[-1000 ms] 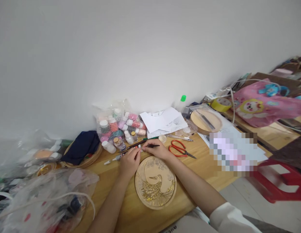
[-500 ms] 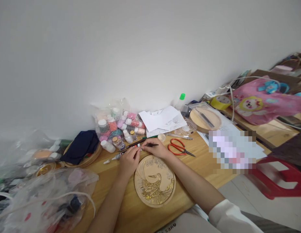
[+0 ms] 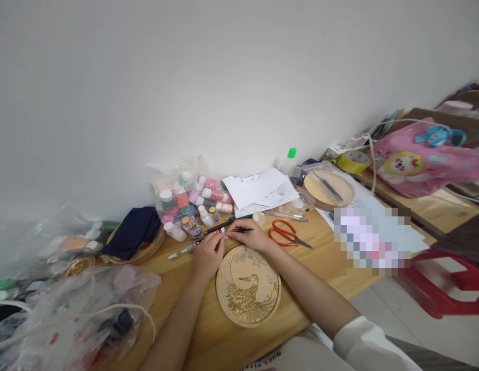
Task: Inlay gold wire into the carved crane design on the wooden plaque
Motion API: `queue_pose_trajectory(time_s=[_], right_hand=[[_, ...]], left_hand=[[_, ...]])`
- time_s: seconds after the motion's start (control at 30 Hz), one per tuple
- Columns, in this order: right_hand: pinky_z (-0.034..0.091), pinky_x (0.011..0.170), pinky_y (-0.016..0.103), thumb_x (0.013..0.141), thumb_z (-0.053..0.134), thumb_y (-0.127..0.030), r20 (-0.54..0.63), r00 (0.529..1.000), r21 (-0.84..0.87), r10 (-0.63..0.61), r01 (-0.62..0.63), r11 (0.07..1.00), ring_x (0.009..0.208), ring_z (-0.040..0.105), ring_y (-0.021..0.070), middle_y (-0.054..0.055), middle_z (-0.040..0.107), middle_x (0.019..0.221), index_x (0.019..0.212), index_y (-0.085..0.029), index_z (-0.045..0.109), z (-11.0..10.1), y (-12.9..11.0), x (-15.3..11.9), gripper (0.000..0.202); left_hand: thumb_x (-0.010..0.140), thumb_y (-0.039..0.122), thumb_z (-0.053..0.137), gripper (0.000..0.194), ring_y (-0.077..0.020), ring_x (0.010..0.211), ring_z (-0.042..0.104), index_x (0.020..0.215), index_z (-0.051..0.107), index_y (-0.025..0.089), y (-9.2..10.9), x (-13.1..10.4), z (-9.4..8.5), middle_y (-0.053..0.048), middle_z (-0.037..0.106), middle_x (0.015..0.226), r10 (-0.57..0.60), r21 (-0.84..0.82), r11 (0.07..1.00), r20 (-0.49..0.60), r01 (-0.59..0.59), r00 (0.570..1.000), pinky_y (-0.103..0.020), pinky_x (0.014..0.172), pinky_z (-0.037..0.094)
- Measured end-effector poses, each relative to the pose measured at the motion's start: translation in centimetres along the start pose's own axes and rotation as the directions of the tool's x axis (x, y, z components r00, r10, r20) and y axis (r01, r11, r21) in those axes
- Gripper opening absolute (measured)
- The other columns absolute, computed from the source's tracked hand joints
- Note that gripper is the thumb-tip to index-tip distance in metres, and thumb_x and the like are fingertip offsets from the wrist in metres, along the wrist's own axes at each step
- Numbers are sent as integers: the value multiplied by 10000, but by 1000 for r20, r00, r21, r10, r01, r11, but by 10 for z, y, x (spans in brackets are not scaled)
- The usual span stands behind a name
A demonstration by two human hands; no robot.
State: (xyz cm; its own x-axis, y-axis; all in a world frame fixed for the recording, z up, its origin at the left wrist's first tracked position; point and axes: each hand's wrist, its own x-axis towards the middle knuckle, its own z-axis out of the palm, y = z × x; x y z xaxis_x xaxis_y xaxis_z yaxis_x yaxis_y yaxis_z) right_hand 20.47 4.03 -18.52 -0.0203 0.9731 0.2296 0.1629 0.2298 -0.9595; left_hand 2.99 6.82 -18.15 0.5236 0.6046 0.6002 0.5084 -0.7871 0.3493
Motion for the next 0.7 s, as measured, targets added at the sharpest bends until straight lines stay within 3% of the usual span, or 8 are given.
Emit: queue_pose_trajectory(time_s=[0.43, 0.7], right_hand=[[438, 628, 236, 819, 659, -462, 27, 999, -16, -25, 26, 1000, 632, 532, 117, 18, 646, 674, 730, -149, 685, -1, 2, 0, 326], [446, 661, 246, 807, 674, -372, 28, 998, -39, -48, 49, 998, 664, 556, 129, 29, 661, 703, 716, -155, 683, -2, 2, 0, 235]], left_hand=[[960, 245, 431, 267, -152, 738, 659, 873, 681, 204, -2, -1, -1, -36, 702, 791, -17, 19, 1000, 73, 16, 997, -244, 657, 491], [959, 224, 417, 272, -152, 694, 633, 857, 668, 204, -2, -3, -4, -31, 678, 765, 13, 48, 999, 127, -20, 992, -242, 605, 450]])
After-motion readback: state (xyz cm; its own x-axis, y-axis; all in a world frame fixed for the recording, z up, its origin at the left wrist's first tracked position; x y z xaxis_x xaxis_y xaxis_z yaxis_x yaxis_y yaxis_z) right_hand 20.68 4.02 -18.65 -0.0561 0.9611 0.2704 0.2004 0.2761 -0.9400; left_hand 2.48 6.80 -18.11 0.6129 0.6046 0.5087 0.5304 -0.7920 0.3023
